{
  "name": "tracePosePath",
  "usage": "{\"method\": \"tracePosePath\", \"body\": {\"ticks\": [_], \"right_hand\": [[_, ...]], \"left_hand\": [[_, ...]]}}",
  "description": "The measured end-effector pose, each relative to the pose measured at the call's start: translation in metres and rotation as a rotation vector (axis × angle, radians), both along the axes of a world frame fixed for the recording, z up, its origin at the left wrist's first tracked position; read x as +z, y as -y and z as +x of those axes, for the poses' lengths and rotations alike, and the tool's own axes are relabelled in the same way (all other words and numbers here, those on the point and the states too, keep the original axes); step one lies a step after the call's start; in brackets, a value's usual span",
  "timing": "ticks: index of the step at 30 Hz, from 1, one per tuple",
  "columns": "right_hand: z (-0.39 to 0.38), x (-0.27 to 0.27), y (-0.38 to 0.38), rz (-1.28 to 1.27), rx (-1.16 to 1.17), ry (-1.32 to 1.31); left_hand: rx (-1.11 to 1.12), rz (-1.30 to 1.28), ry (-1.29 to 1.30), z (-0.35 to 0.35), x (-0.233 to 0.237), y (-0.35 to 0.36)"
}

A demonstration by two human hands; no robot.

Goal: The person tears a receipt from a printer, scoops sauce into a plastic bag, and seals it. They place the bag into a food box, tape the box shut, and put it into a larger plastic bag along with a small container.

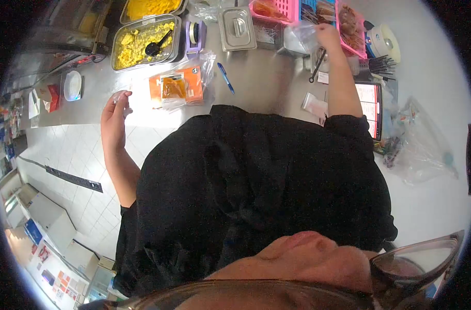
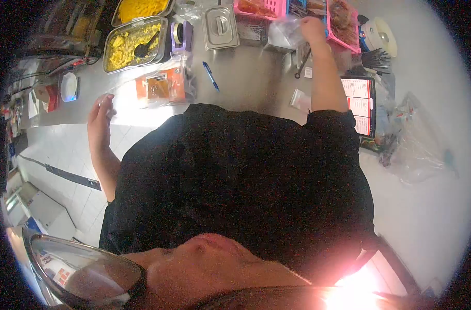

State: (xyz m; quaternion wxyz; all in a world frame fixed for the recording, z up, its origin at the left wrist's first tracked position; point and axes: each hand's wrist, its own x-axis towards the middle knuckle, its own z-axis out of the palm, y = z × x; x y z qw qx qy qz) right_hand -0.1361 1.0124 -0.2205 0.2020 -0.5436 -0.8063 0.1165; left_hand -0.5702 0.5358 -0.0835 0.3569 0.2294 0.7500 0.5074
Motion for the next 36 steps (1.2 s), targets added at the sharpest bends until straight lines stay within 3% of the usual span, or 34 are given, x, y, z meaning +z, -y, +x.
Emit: {"method": "tracePosePath", "body": {"ticks": [2, 5, 8, 11, 17, 20, 22, 24, 26, 27, 28, 29, 30, 33, 35, 36], "right_hand": [[-0.010, 0.042, 0.024, 0.244, -0.224, -0.211], [-0.013, 0.046, 0.025, 0.590, 0.145, -0.177], [-0.029, 0.005, 0.031, 0.390, 0.289, 0.237], [-0.040, -0.016, 0.040, -0.090, 0.179, 0.627], [-0.012, -0.022, 0.000, -0.222, 0.222, 0.509], [-0.015, 0.004, 0.014, 0.022, -0.023, 0.509], [-0.035, 0.048, 0.039, 0.167, -0.260, 0.255], [-0.083, 0.110, 0.108, 0.712, -0.226, 0.023], [-0.159, 0.167, 0.228, 0.262, -0.112, -0.672], [-0.196, 0.179, 0.293, 0.082, -0.058, -0.801], [-0.211, 0.152, 0.320, 0.280, 0.290, -0.598], [-0.234, 0.144, 0.362, 0.235, 0.583, -0.558], [-0.253, 0.124, 0.390, -0.155, 0.716, -0.385], [-0.303, 0.022, 0.409, -0.740, 0.803, 0.484], [-0.295, -0.012, 0.423, -0.754, 0.612, -0.026], [-0.289, -0.028, 0.425, -0.736, 0.505, -0.278]], "left_hand": [[-0.036, 0.019, -0.004, -0.002, 0.002, 0.000], [-0.080, 0.031, 0.031, -0.005, 0.004, 0.006], [-0.149, 0.047, 0.031, -0.011, 0.004, 0.011], [-0.214, 0.053, 0.031, -0.016, 0.004, 0.014], [-0.272, 0.031, 0.076, -0.019, 0.006, 0.017], [-0.328, 0.065, 0.070, -0.021, 0.005, 0.016], [-0.348, 0.109, 0.031, -0.021, 0.005, 0.017], [-0.426, 0.162, 0.084, -0.026, 0.001, 0.019], [-0.521, 0.128, 0.086, -0.033, -0.004, 0.022], [-0.542, 0.135, 0.093, -0.032, -0.003, 0.023], [-0.569, 0.147, 0.097, -0.032, -0.001, 0.024], [-0.613, 0.131, 0.090, -0.033, 0.001, 0.026], [-0.630, 0.130, 0.118, -0.032, 0.000, 0.029], [-0.843, 0.128, 0.138, -0.038, -0.003, 0.033], [-0.950, 0.107, 0.151, -0.040, -0.009, 0.033], [-0.869, 0.089, 0.186, -0.040, -0.009, 0.032]]}}
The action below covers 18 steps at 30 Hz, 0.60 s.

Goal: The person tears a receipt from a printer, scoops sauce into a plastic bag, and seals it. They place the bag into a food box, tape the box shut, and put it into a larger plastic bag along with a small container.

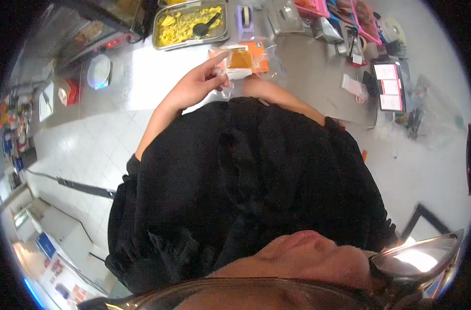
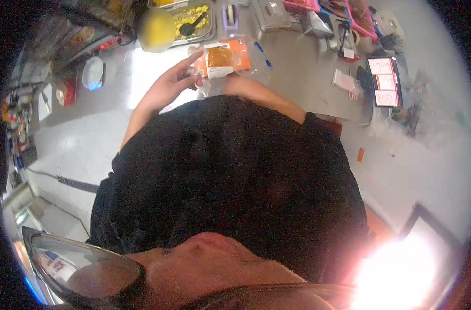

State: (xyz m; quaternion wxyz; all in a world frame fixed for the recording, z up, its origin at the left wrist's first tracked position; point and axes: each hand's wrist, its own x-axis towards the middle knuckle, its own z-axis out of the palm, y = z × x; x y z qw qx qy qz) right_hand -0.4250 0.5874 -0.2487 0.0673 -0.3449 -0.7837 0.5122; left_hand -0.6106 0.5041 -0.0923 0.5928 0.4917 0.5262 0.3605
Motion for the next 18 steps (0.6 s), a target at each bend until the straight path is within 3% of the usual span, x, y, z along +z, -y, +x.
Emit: {"method": "tracePosePath", "body": {"ticks": [2, 4, 5, 7, 9, 10, 12, 13, 15, 16, 18], "right_hand": [[0.015, 0.010, -0.012, 0.277, 0.191, 0.206], [0.035, 0.062, -0.034, 0.256, 0.405, 0.508], [0.046, 0.131, -0.024, 0.309, 0.230, 0.547], [0.073, 0.188, -0.027, 0.337, 0.086, 0.530], [0.125, 0.203, -0.040, 0.417, 0.016, 0.012], [0.149, 0.207, -0.048, 0.478, 0.011, -0.260], [0.228, 0.203, -0.063, 0.554, -0.257, -0.201], [0.273, 0.199, -0.067, 0.582, -0.378, -0.186], [0.368, 0.226, -0.059, 0.454, -0.639, 0.253], [0.433, 0.191, -0.058, 0.551, -0.719, 0.494], [0.574, 0.122, -0.056, 0.421, -0.789, 0.922]], "left_hand": [[0.128, -0.069, 0.058, 0.003, 0.004, -0.006], [0.235, -0.048, 0.172, -0.012, -0.004, -0.020], [0.312, -0.050, 0.158, -0.018, -0.005, -0.027], [0.330, 0.011, 0.270, -0.040, -0.016, -0.050], [0.447, 0.105, 0.093, -0.046, -0.018, -0.065], [0.362, 0.070, 0.019, -0.059, -0.015, -0.072], [0.428, 0.110, -0.365, -0.048, 0.000, -0.081], [0.469, 0.324, -0.576, -0.045, 0.002, -0.084], [0.611, 0.620, -0.848, -0.031, 0.035, -0.086], [0.706, 0.709, -0.915, -0.016, 0.048, -0.088], [0.749, 0.649, -0.709, 0.025, 0.061, -0.095]]}}
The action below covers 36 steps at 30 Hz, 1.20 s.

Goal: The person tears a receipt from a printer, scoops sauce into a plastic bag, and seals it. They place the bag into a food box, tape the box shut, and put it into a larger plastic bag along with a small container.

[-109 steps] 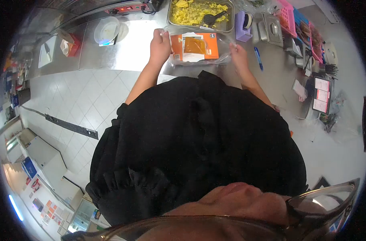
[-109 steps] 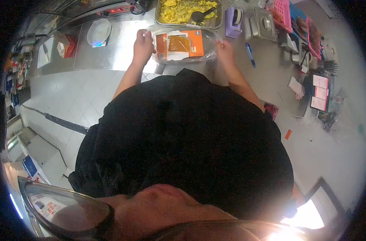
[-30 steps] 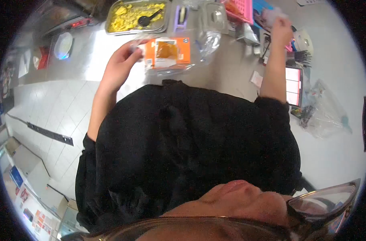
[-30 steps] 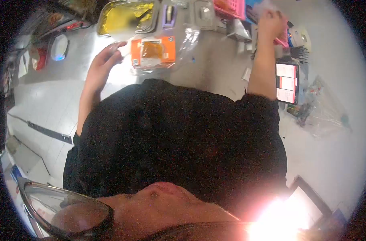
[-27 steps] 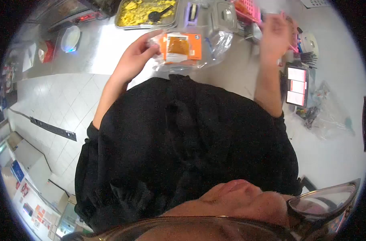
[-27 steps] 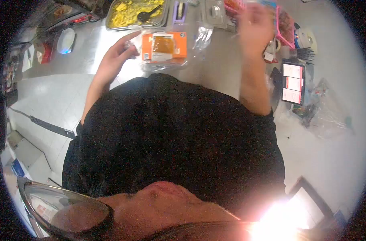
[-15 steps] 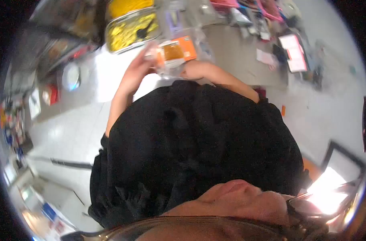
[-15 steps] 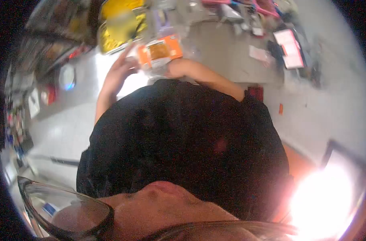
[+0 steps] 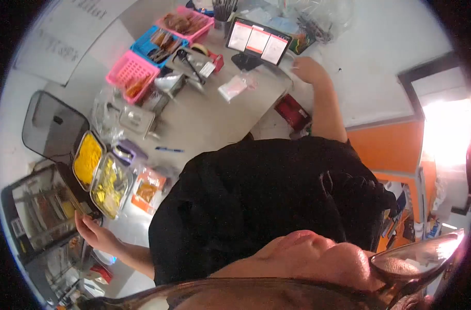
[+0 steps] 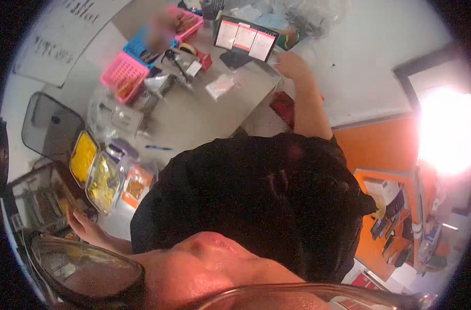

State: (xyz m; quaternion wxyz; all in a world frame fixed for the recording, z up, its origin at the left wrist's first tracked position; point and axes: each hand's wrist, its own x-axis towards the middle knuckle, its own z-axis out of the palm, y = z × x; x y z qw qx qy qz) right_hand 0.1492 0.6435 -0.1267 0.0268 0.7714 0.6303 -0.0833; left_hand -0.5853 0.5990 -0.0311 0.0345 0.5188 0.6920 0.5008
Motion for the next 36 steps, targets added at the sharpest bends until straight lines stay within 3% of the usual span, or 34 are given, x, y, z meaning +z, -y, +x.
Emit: {"method": "tracePosePath", "body": {"ticks": [2, 5, 8, 10, 11, 14, 18, 20, 26, 29, 31, 33, 34, 36], "right_hand": [[0.061, 0.000, 0.010, 0.135, -0.197, -0.013], [0.139, 0.015, -0.055, 0.191, -0.207, -0.036], [0.155, 0.030, -0.130, 0.385, -0.062, -0.317], [0.167, -0.005, -0.192, 0.298, 0.046, -0.285], [0.169, -0.019, -0.211, 0.259, 0.104, -0.270], [0.192, -0.043, -0.211, -0.091, -0.202, 0.138], [0.214, -0.073, -0.183, 0.196, -0.347, 0.031], [0.204, -0.074, -0.170, 0.435, -0.416, -0.040], [0.177, -0.011, -0.203, 0.694, -0.238, -0.456], [0.151, 0.057, -0.210, 0.614, -0.070, -0.850], [0.123, 0.104, -0.193, 0.625, 0.339, -0.872], [0.091, 0.137, -0.175, 0.607, 0.586, -0.893], [0.076, 0.147, -0.165, 0.591, 0.707, -0.905], [0.051, 0.158, -0.149, 0.447, 0.848, -1.012]], "left_hand": [[-0.081, 0.013, 0.145, 0.055, 0.009, -0.014], [-0.282, -0.060, 0.171, 0.148, 0.009, -0.055], [-0.538, -0.225, 0.096, 0.229, 0.011, -0.083], [-0.601, -0.312, 0.070, 0.270, 0.016, -0.095], [-0.629, -0.354, 0.056, 0.284, 0.020, -0.097], [-0.689, -0.482, -0.002, 0.305, 0.026, -0.096], [-0.626, -0.546, 0.181, 0.312, 0.012, -0.085], [-0.635, -0.632, 0.031, 0.316, 0.015, -0.090], [-0.812, -0.560, -0.069, 0.365, 0.029, -0.132], [-0.941, -0.479, -0.147, 0.406, 0.050, -0.157], [-1.126, -0.463, -0.112, 0.429, 0.066, -0.175], [-1.112, -0.140, -0.260, 0.455, 0.068, -0.189], [-1.059, -0.098, -0.221, 0.473, 0.077, -0.195], [-0.825, 0.094, -0.373, 0.493, 0.068, -0.203]]}}
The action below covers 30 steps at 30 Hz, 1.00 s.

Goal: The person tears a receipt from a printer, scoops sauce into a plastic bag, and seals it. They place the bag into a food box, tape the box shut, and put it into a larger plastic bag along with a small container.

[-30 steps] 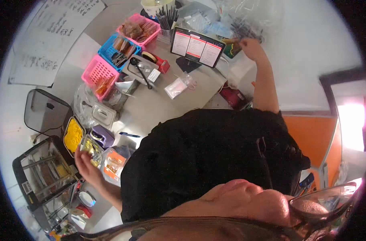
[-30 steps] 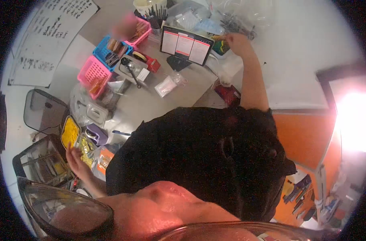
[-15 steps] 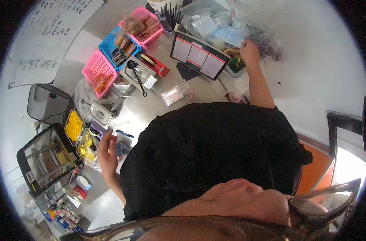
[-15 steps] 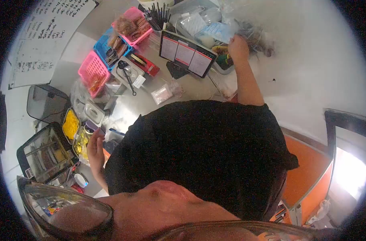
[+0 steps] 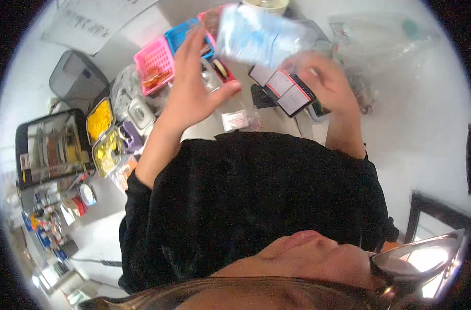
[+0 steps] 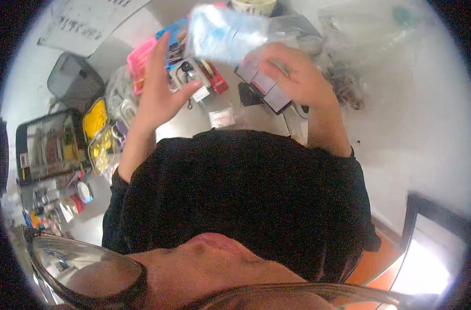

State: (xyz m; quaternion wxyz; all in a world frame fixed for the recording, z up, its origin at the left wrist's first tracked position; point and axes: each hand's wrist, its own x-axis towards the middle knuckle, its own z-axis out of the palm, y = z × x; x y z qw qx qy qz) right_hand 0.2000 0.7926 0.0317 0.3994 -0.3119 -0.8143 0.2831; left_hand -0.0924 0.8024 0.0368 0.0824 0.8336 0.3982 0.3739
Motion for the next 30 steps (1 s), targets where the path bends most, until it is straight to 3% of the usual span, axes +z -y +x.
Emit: {"method": "tracePosePath", "body": {"ticks": [2, 5, 8, 11, 14, 17, 21, 26, 29, 30], "right_hand": [[-0.015, 0.002, 0.010, -0.046, 0.211, -0.052], [-0.023, -0.006, 0.015, -0.043, 0.463, -0.182], [-0.021, -0.013, 0.011, 0.000, 0.522, -0.226], [-0.015, -0.013, 0.009, -0.048, 0.423, -0.240], [-0.011, -0.012, 0.010, -0.250, -0.047, -0.137], [-0.021, 0.002, 0.003, -0.091, -0.036, 0.084], [-0.032, -0.002, 0.002, -0.024, 0.054, 0.088], [-0.032, -0.022, 0.000, -0.086, -0.007, 0.064], [-0.031, -0.025, -0.005, 0.150, -0.015, 0.084], [-0.031, -0.023, -0.003, 0.104, -0.025, 0.099]], "left_hand": [[-0.052, -0.061, 0.014, 0.007, -0.010, -0.005], [-0.222, -0.754, 0.066, -0.003, -0.033, -0.003], [-0.492, -1.025, 0.097, -0.007, -0.032, 0.006], [-0.362, -0.966, 0.294, 0.007, -0.044, 0.020], [-0.241, -0.912, 0.251, 0.007, -0.043, 0.020], [-0.182, -0.770, 0.120, 0.007, -0.035, 0.021], [-0.140, -0.561, -0.090, 0.006, -0.035, 0.019], [-0.147, -0.715, -0.036, 0.005, -0.039, 0.020], [-0.161, -0.735, 0.017, 0.004, -0.047, 0.020], [-0.166, -0.735, 0.030, 0.004, -0.049, 0.020]]}}
